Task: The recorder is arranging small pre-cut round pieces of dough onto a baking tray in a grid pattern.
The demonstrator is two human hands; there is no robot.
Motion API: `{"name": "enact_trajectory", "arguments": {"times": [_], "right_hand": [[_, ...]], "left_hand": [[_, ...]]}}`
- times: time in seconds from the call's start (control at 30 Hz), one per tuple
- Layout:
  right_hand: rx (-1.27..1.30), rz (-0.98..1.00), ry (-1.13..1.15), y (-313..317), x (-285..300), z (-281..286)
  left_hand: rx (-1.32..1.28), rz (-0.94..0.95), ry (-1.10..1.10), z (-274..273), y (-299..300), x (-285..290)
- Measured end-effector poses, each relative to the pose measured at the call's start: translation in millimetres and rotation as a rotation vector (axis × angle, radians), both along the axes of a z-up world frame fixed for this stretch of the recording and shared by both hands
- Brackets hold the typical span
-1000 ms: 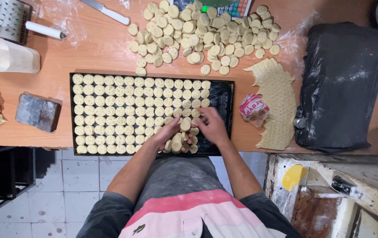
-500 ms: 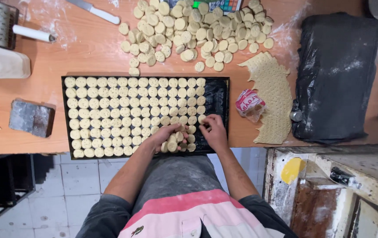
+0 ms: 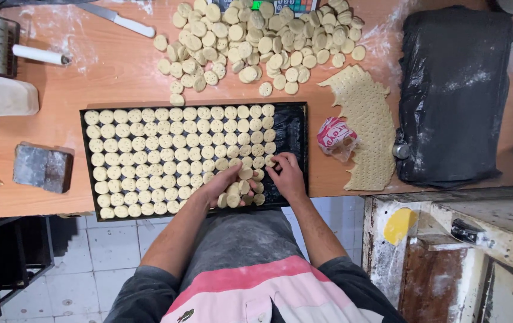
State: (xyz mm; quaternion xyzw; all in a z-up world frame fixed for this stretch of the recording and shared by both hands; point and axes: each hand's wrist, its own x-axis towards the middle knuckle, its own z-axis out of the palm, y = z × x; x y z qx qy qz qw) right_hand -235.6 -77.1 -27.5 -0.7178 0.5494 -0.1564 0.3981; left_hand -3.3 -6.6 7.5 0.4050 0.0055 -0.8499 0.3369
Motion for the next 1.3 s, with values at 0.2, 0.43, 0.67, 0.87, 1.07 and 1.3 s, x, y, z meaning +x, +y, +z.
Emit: {"name": "enact_trajectory", "arguments": {"times": [0.2,0.43,0.67,0.87,1.07,1.3], "right_hand": [[0.093,0.180,-0.148,-10.1,18.6,69.2],[0.128,0.103,-0.003,1.5,-6.2,46.5],[0.183,-0.028,-0.063,7.3,-31.9,11.5],[-0.124,0.097,0.008,31.1,-27.4,-5.6],[-0.188,-0.019,0.024,44.5,-16.2,-18.8],[-0.279,-0.030,0.082,55.6,-6.6,28.1]], "left_hand": [[-0.038,-0.090,0.015,-18.2,-3.8,-15.9],[0.134,0.048,-0.018,-3.7,-9.9,-38.9],[0.045,0.185,0.071,5.6,4.9,-19.6],[0.043,0.195,-0.028,-2.0,21.8,-15.3],[0.066,0.159,-0.101,-33.8,50.1,-16.1],[0.008,0.104,-0.085,-10.4,65.7,-20.4]]}}
